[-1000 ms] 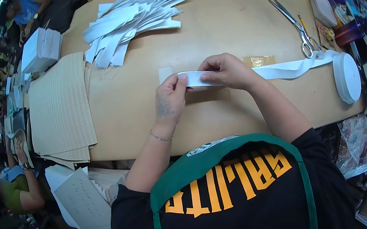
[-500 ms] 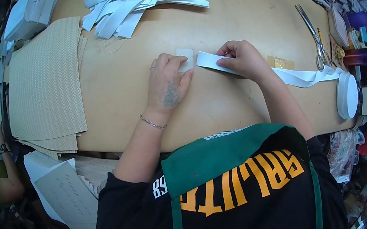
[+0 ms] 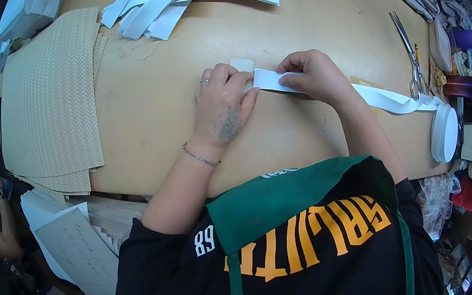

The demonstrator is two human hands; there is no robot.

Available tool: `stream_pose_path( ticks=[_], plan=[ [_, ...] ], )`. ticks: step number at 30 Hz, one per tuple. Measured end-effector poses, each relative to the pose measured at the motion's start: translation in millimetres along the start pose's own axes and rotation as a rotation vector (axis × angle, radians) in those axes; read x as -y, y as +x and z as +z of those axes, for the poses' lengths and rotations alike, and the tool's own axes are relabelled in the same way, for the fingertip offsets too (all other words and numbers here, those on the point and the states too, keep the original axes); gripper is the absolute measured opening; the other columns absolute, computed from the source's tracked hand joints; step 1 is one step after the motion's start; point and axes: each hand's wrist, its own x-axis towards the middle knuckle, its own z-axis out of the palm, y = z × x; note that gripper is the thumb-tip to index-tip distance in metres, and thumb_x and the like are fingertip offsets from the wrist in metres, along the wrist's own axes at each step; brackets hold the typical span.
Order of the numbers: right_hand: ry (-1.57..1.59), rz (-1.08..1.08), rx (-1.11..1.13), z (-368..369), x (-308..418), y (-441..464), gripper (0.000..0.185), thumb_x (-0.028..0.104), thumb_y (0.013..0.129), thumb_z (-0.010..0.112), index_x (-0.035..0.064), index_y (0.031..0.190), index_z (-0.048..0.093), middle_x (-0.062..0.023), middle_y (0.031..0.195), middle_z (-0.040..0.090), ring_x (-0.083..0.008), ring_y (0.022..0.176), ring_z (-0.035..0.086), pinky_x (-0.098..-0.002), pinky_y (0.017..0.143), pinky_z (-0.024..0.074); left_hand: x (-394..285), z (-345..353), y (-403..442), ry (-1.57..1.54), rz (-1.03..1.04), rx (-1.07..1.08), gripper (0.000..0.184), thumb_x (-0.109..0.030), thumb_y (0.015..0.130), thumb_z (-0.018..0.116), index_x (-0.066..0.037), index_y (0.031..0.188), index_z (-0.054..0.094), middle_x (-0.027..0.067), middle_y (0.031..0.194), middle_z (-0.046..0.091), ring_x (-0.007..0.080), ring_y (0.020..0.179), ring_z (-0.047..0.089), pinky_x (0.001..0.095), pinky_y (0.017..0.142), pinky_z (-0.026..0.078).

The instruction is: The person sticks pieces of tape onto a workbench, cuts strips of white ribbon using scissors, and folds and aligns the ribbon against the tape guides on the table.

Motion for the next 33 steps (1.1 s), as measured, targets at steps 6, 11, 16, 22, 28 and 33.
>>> stream_pose_path(
  ticks=[6,11,16,22,28,33],
  plan=[
    [-0.133,-0.135,-0.056,5,-4,0,0.022,0.011,0.074,0.062,0.0055,0.094,0.068,-0.0145,0.09,0.067,-0.0268,0.082,0.065,-0.0331,0.078,0.0493,2,0,-1,0.005,0.005,0.001,0.013,-0.009,0.07,0.071,-0.005,0.079,0.063,0.0076,0.083,0.054,0.0261,0.079,0.051,0.0359,0.074,0.041],
    [-0.067,-0.173,-0.042,9,-10,0,0.025,0.011,0.075,0.059,0.0111,0.098,0.069,-0.0122,0.091,0.067,-0.0271,0.083,0.064,-0.0339,0.078,0.0489,1,0,0,0.01,0.007,-0.013,0.011,-0.009,0.07,0.071,-0.006,0.077,0.063,0.0071,0.081,0.054,0.0256,0.078,0.051,0.0355,0.072,0.042],
    [-0.297,-0.442,-0.117,10,-11,-4,0.031,0.009,0.076,0.058,0.0175,0.104,0.068,-0.0078,0.081,0.064,-0.0247,0.078,0.06,-0.0354,0.074,0.046,-1,0,1,0.023,-0.007,-0.003,0.011,-0.01,0.07,0.071,-0.006,0.077,0.064,0.0066,0.081,0.054,0.0254,0.078,0.051,0.0353,0.071,0.042],
    [-0.503,-0.498,-0.138,14,-7,-12,0.033,0.01,0.078,0.053,0.0194,0.106,0.067,-0.0072,0.08,0.06,-0.0249,0.085,0.058,-0.0405,0.082,0.0393,-1,0,1,0.039,-0.002,0.005,0.011,-0.009,0.07,0.071,-0.006,0.078,0.064,0.0066,0.081,0.054,0.025,0.077,0.051,0.0352,0.07,0.042],
    [-0.527,-0.477,-0.112,13,-4,-12,0.034,0.008,0.079,0.051,0.0184,0.107,0.067,-0.0081,0.085,0.061,-0.0259,0.088,0.058,-0.0409,0.084,0.0389,-2,0,1,0.059,0.003,0.011,0.01,-0.009,0.069,0.07,-0.006,0.076,0.064,0.0058,0.079,0.055,0.0246,0.077,0.051,0.0349,0.07,0.042],
    [-0.483,-0.605,-0.173,13,-11,-6,0.035,0.004,0.077,0.057,0.0178,0.108,0.066,-0.0062,0.072,0.055,-0.0235,0.073,0.055,-0.0366,0.07,0.0413,-2,-1,1,0.053,0.002,0.02,0.01,-0.008,0.07,0.07,-0.006,0.077,0.064,0.0054,0.079,0.055,0.0241,0.077,0.051,0.0347,0.069,0.042]
  ],
)
